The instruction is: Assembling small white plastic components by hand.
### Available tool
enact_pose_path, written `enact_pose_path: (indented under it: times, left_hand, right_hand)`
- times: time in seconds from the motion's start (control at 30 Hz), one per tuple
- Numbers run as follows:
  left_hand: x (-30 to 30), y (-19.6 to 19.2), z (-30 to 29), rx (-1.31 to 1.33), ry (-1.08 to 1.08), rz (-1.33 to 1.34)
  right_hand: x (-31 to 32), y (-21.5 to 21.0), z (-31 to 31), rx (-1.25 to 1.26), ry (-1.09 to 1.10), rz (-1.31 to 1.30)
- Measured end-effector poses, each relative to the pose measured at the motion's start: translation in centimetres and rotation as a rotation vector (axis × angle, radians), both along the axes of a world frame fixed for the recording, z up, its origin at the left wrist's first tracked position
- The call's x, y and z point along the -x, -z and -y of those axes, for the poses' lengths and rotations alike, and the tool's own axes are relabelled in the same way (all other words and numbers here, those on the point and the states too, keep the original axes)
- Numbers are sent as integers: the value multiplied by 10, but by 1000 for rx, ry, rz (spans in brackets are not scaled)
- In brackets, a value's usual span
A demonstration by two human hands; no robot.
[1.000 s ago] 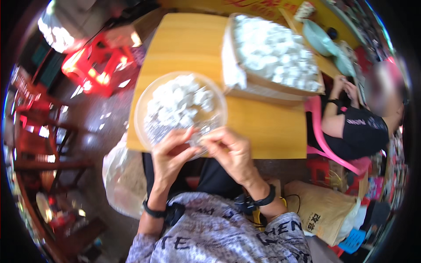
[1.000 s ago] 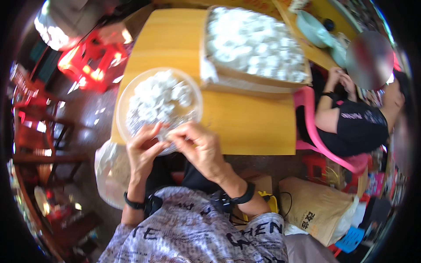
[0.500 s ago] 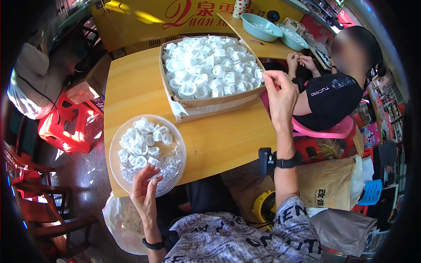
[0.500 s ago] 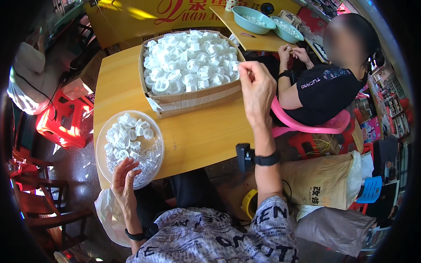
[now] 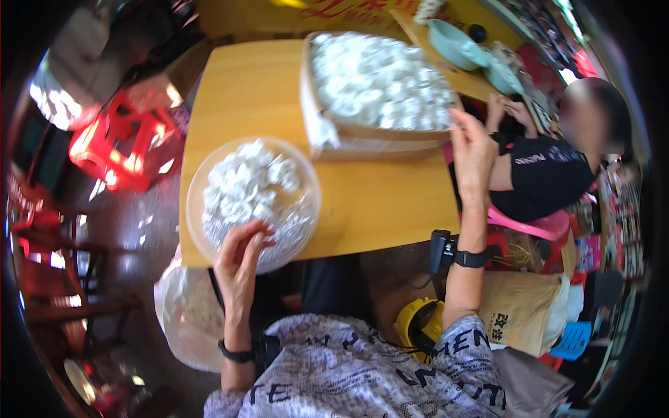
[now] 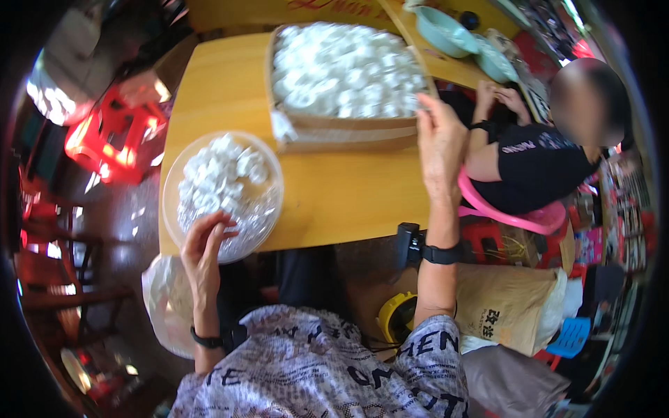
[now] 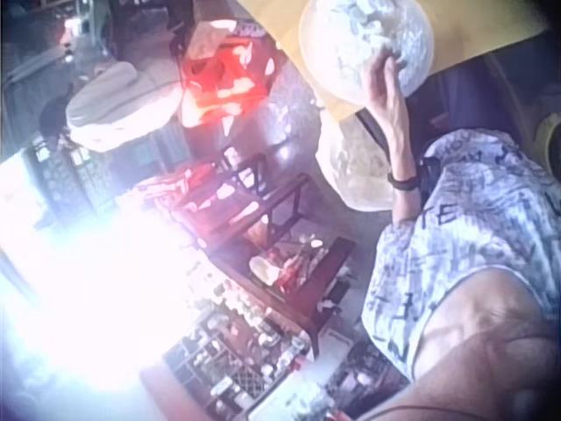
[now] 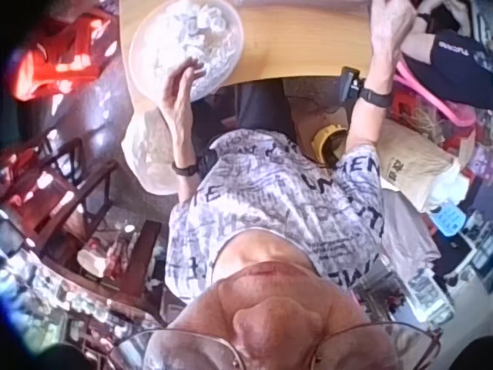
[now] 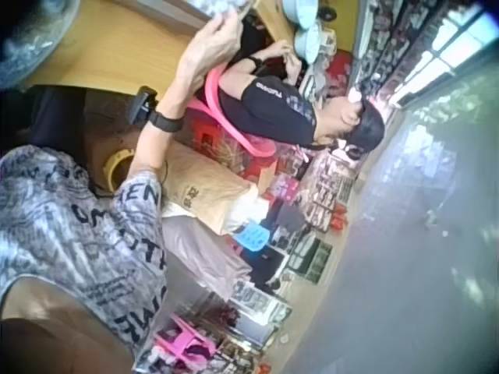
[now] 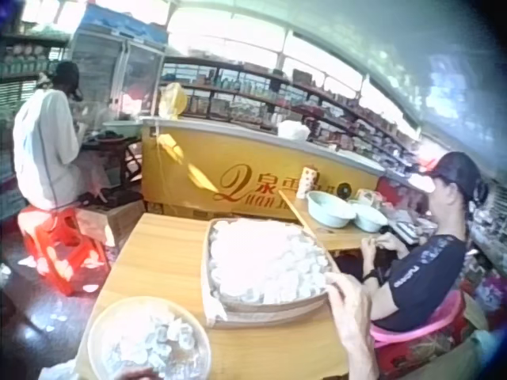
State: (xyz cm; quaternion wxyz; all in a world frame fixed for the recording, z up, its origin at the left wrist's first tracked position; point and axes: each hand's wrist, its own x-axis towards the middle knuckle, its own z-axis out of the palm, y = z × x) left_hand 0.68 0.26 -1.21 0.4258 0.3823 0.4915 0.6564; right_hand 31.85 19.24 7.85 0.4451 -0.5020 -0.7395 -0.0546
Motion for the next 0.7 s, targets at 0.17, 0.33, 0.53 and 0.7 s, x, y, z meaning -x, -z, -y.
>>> enact_pose_path:
  times: [0.17,0.33,0.53,0.7]
  left_hand:
    - [-1,-1,-8,-19,-3,140]
    - [-2,0,-8,-7,-5,143]
    - [-7,0,-6,-14,23,146]
    - [-4,3,-6,2,40,165]
  right_hand:
    - [86,-4,47,64,-186,-113]
    - [162,44,66,343,-461,155]
    - [181,73,59,294,-279,432]
    - [175,64,58,253,-357,284]
